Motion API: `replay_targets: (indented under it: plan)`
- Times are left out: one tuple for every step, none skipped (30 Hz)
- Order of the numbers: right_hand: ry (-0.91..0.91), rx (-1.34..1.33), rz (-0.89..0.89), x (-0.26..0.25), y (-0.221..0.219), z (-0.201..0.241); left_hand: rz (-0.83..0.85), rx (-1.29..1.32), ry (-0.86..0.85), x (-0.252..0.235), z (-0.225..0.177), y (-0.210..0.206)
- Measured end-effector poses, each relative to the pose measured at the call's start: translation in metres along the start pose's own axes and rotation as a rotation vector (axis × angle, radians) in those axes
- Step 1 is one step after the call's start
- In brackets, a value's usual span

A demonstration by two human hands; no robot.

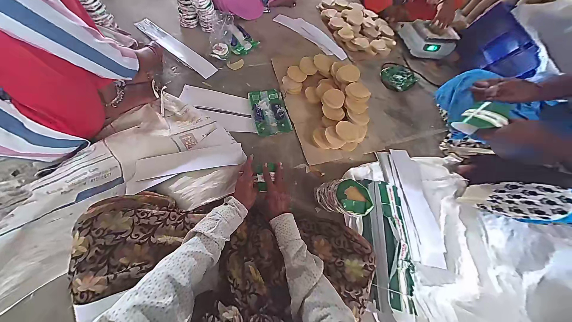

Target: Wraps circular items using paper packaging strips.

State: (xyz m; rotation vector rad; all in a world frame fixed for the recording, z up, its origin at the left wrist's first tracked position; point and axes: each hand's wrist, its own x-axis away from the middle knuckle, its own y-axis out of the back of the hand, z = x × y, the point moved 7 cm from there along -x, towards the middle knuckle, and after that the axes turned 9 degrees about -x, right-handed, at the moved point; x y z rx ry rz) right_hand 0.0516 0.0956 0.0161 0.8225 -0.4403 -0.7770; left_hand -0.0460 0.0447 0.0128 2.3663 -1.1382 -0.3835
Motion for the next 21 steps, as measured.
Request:
replay_targets:
  plan:
    - [-0.002, 0.003, 0.02, 0.0, 0.0, 0.001, -0.011, 0.015, -0.002, -0.001, 0.001, 0.0]
    - [0.003, 0.005, 0.03, 0.001, 0.001, 0.003, -0.014, 0.033, 0.001, -0.001, 0.002, 0.0]
    - [0.012, 0.004, 0.033, 0.002, 0.001, 0.005, -0.019, 0.053, 0.004, -0.002, 0.003, 0.0]
    - [0.015, 0.009, 0.033, 0.003, 0.001, 0.006, -0.023, 0.06, 0.01, -0.002, 0.003, -0.001]
    - [0.023, 0.014, 0.022, 0.004, 0.0, 0.006, -0.018, 0.066, 0.023, -0.002, 0.004, -0.001]
    - [0.036, 0.021, 0.011, 0.005, -0.001, 0.006, -0.015, 0.063, 0.035, -0.001, 0.004, -0.002]
    - [0.056, 0.027, -0.007, 0.005, -0.002, 0.005, -0.003, 0.06, 0.052, -0.002, 0.004, -0.002]
    - [0.099, 0.018, -0.039, 0.006, -0.003, 0.005, 0.011, 0.078, 0.073, -0.002, 0.003, -0.002]
    - [0.125, 0.012, -0.053, 0.007, -0.004, 0.006, 0.023, 0.109, 0.096, -0.002, 0.002, -0.002]
    - [0.138, 0.024, -0.058, 0.007, -0.005, 0.006, 0.028, 0.112, 0.097, -0.002, 0.002, -0.001]
    - [0.143, 0.046, -0.055, 0.007, -0.006, 0.006, 0.042, 0.099, 0.095, -0.002, 0.002, 0.0]
    - [0.14, 0.074, -0.047, 0.008, -0.006, 0.007, 0.066, 0.079, 0.101, -0.002, 0.003, -0.001]
    - [0.153, 0.103, -0.051, 0.01, -0.006, 0.007, 0.083, 0.068, 0.107, -0.003, 0.005, -0.001]
    - [0.18, 0.126, -0.058, 0.012, -0.005, 0.009, 0.092, 0.091, 0.127, -0.004, 0.006, -0.002]
    - [0.209, 0.156, -0.051, 0.016, -0.004, 0.012, 0.087, 0.181, 0.172, -0.004, 0.007, -0.002]
    - [0.239, 0.183, -0.044, 0.02, -0.002, 0.015, 0.082, 0.344, 0.247, -0.004, 0.009, -0.004]
    - [0.253, 0.216, -0.034, 0.024, -0.002, 0.016, 0.082, 0.449, 0.283, -0.003, 0.009, -0.005]
    - [0.27, 0.231, -0.036, 0.027, -0.001, 0.015, 0.093, 0.521, 0.305, -0.003, 0.01, -0.007]
    - [0.295, 0.225, -0.057, 0.029, 0.003, 0.015, 0.107, 0.557, 0.325, -0.003, 0.01, -0.008]
    - [0.321, 0.198, -0.093, 0.028, 0.009, 0.016, 0.121, 0.593, 0.365, -0.005, 0.01, -0.009]
    - [0.336, 0.147, -0.127, 0.026, 0.019, 0.019, 0.136, 0.624, 0.411, -0.008, 0.012, -0.01]
